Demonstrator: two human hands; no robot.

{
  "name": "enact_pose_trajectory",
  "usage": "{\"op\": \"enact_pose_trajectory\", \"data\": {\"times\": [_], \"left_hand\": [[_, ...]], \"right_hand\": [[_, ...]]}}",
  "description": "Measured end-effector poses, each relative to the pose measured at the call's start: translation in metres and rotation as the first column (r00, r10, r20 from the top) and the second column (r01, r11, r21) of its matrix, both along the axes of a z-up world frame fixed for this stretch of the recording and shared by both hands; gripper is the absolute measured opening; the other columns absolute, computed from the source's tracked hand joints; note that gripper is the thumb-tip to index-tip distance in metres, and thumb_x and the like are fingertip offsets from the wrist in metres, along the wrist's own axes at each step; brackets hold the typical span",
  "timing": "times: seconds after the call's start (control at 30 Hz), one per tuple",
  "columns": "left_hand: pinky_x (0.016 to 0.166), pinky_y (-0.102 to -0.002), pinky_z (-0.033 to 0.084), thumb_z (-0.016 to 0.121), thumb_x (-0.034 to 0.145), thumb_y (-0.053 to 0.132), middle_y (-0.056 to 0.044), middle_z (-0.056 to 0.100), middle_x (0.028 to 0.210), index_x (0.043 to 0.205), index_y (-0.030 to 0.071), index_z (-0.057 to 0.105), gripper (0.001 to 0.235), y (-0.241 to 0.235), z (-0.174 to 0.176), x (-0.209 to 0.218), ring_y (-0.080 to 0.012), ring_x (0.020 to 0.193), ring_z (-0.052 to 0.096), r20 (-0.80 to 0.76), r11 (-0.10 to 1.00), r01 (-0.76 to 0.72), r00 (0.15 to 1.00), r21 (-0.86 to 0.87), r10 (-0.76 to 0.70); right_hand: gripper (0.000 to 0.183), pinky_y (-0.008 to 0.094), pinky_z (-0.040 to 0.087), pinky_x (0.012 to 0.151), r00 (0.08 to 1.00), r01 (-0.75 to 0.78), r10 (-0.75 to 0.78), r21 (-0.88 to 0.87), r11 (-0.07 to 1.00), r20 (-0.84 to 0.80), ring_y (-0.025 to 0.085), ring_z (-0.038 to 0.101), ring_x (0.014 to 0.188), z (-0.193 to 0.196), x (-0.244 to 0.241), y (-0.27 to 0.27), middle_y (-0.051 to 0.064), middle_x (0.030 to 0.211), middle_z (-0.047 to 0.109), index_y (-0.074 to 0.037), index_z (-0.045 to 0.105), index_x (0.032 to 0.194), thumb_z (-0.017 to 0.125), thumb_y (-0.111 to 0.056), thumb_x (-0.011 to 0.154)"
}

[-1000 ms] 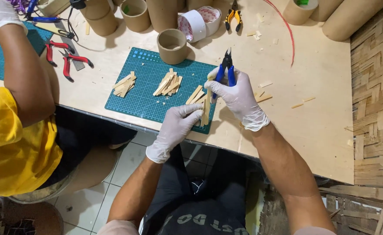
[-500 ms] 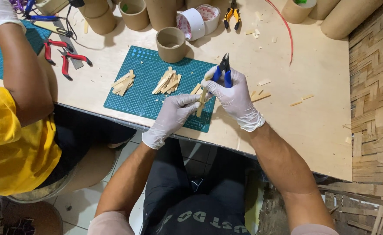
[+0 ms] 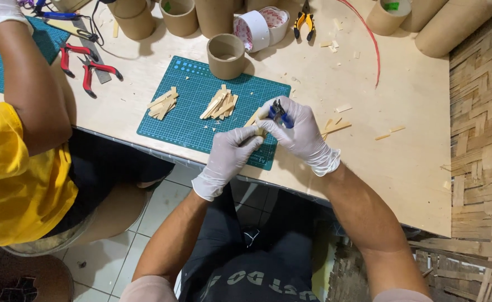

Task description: Cutting small wooden sticks into shorter pieces using hand pliers on a cutting mat.

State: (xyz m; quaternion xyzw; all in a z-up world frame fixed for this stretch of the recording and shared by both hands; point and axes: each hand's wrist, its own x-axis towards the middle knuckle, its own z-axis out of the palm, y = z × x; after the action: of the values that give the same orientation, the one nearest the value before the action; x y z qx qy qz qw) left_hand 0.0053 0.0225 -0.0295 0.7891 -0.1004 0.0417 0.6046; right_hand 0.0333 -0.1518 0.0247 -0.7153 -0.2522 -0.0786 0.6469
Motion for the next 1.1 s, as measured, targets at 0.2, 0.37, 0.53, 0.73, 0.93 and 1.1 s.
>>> {"op": "enact_pose_trajectory", "data": {"times": [0.2, 0.37, 0.53, 0.73, 0.93, 1.1], "left_hand": [[0.078, -0.037, 0.061, 0.085, 0.086, 0.017, -0.013, 0.08, 0.088, 0.102, 0.015, 0.082, 0.017, -0.008, 0.008, -0.014, -0.034, 0.09, 0.076, 0.107, 0.998, -0.059, 0.992, -0.002, 0.059], [0.08, -0.039, 0.061, 0.081, 0.088, 0.012, -0.013, 0.079, 0.091, 0.102, 0.015, 0.082, 0.014, -0.013, -0.003, -0.018, -0.0348, 0.093, 0.075, 0.119, 0.994, -0.108, 0.987, 0.005, 0.107], [0.078, -0.041, 0.061, 0.079, 0.09, 0.015, -0.014, 0.079, 0.092, 0.103, 0.016, 0.081, 0.014, -0.014, -0.012, -0.019, -0.0372, 0.092, 0.075, 0.133, 0.99, -0.142, 0.981, 0.02, 0.138], [0.079, -0.041, 0.061, 0.077, 0.092, 0.015, -0.015, 0.078, 0.092, 0.104, 0.016, 0.081, 0.012, -0.016, -0.01, -0.022, -0.0381, 0.094, 0.074, 0.127, 0.986, -0.164, 0.979, 0.008, 0.161], [0.074, -0.035, 0.06, 0.08, 0.09, 0.017, -0.012, 0.078, 0.084, 0.104, 0.017, 0.082, 0.013, -0.009, -0.012, -0.011, -0.0245, 0.077, 0.077, 0.052, 0.996, -0.09, 0.995, -0.014, 0.09], [0.079, -0.034, 0.059, 0.082, 0.087, 0.013, -0.01, 0.079, 0.08, 0.102, 0.017, 0.082, 0.016, 0.002, -0.019, 0.001, -0.0226, 0.078, 0.077, -0.077, 0.993, 0.065, 0.994, -0.096, -0.073]], "right_hand": [[0.012, 0.029, 0.057, 0.073, 0.997, -0.075, 0.072, -0.075, 0.994, -0.04, 0.01, 0.066, 0.075, 0.02, -0.005, -0.006, 0.008, 0.08, 0.073, -0.003, 0.072, 0.099, 0.078, 0.002, 0.09], [0.014, 0.03, 0.058, 0.079, 0.989, -0.096, 0.086, -0.08, 0.992, -0.123, 0.01, 0.067, 0.08, 0.026, -0.008, -0.009, 0.008, 0.084, 0.074, -0.004, 0.072, 0.101, 0.079, 0.001, 0.09], [0.022, 0.028, 0.055, 0.079, 0.975, -0.117, 0.086, -0.145, 0.982, -0.206, 0.009, 0.062, 0.079, 0.029, -0.006, -0.012, 0.004, 0.084, 0.071, -0.007, 0.073, 0.1, 0.084, 0.001, 0.084], [0.025, 0.026, 0.052, 0.076, 0.958, -0.105, 0.045, -0.2, 0.974, -0.282, 0.008, 0.057, 0.077, 0.016, -0.001, -0.007, 0.0, 0.081, 0.067, -0.008, 0.072, 0.102, 0.081, 0.004, 0.082], [0.024, 0.024, 0.053, 0.075, 0.954, -0.1, 0.048, -0.162, 0.982, -0.296, 0.007, 0.06, 0.075, 0.007, 0.004, -0.01, 0.001, 0.081, 0.069, -0.01, 0.072, 0.1, 0.086, -0.003, 0.082], [0.021, 0.022, 0.051, 0.075, 0.948, -0.134, 0.098, -0.102, 0.986, -0.303, 0.006, 0.061, 0.076, 0.009, 0.005, -0.011, 0.0, 0.08, 0.071, -0.009, 0.074, 0.095, 0.085, 0.003, 0.082]]}}
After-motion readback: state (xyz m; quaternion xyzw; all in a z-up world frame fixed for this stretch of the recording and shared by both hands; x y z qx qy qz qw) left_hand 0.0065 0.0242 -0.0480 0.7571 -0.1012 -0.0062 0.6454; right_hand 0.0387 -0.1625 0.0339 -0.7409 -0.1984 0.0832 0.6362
